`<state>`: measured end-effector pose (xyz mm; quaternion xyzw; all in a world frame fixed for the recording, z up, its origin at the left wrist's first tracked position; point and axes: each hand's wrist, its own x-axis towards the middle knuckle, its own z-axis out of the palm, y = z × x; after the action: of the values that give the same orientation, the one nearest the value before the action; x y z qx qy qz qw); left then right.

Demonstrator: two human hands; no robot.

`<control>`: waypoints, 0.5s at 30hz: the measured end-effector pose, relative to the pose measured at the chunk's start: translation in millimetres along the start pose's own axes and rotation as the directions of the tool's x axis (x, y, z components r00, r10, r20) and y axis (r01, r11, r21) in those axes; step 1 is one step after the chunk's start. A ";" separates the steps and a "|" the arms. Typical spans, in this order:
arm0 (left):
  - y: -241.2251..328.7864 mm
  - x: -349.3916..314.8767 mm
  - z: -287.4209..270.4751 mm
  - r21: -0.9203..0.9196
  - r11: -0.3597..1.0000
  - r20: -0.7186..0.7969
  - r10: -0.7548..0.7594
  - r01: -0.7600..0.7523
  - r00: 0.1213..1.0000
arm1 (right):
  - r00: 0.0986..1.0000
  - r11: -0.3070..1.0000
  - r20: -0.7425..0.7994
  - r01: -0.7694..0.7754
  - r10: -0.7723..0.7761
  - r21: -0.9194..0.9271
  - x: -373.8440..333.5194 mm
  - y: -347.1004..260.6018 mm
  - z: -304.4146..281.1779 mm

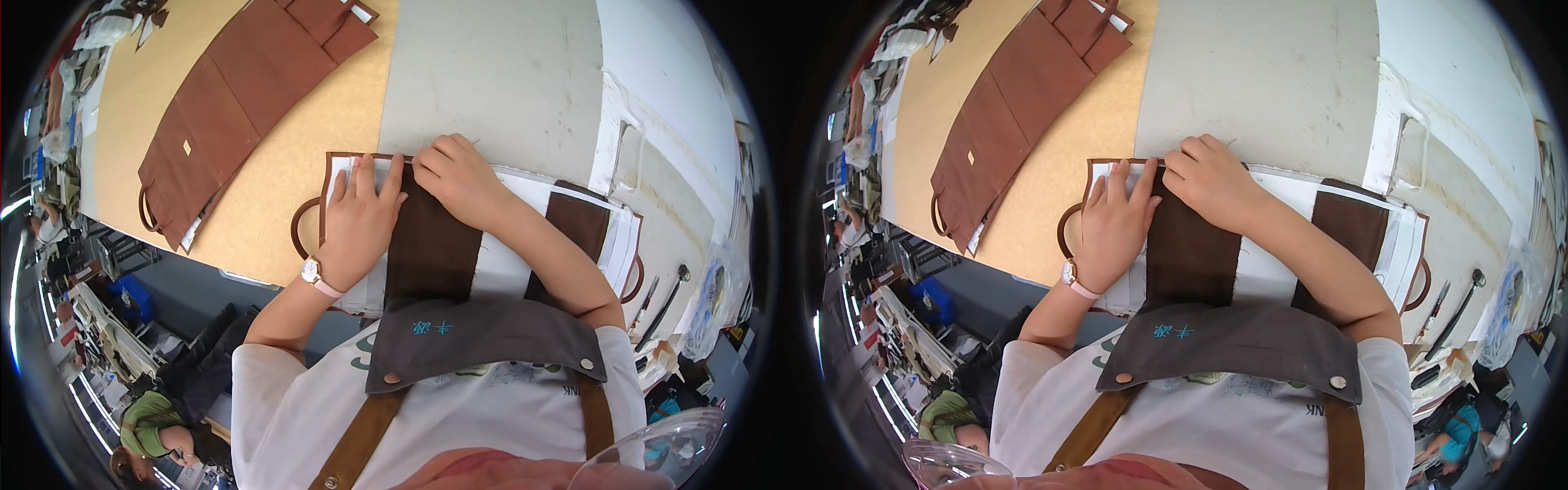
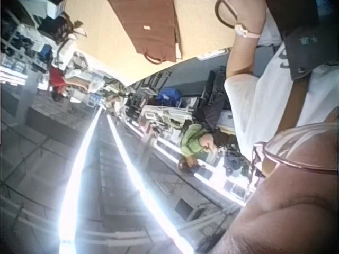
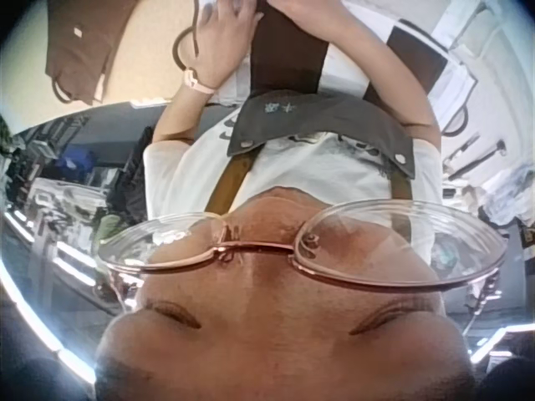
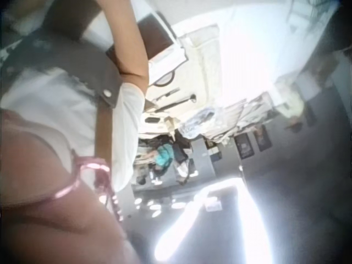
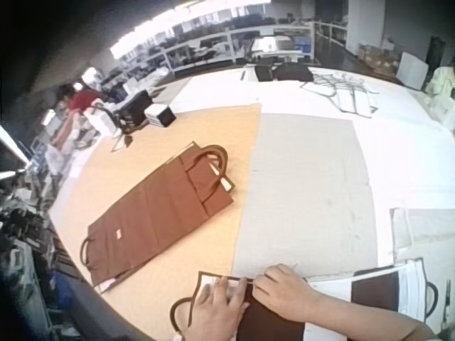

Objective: The person assembles a brown and white handbag by hand, folding and aligning the edges of the fabric panels. They use a hammer to tap along the seams and handle attachment points, then thread white laces through the bag's eyelets. The person repeatedly adjusts and smooths the edges to ensure proper alignment.

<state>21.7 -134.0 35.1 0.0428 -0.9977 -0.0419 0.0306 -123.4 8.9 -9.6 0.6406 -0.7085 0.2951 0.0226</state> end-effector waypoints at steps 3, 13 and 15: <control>-0.4 0.3 4.4 -0.009 1.000 0.002 -0.017 0.017 1.000 | 0.986 0.982 -0.044 -0.158 0.163 0.104 2.0 -2.8 1.3; 2.9 -4.3 12.0 -0.022 1.000 -0.009 -0.007 0.007 1.000 | 0.934 0.921 0.019 -0.356 0.358 0.159 22.6 -2.4 14.0; 2.2 -5.7 12.6 -0.017 1.000 -0.009 -0.007 0.007 1.000 | 0.924 0.912 -0.023 -0.374 0.383 0.168 21.8 -6.9 16.6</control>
<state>26.4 -130.3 22.4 0.0462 -0.9970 -0.0503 0.0353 -115.2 -18.1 -11.7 0.4826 -0.7921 0.3676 -0.0670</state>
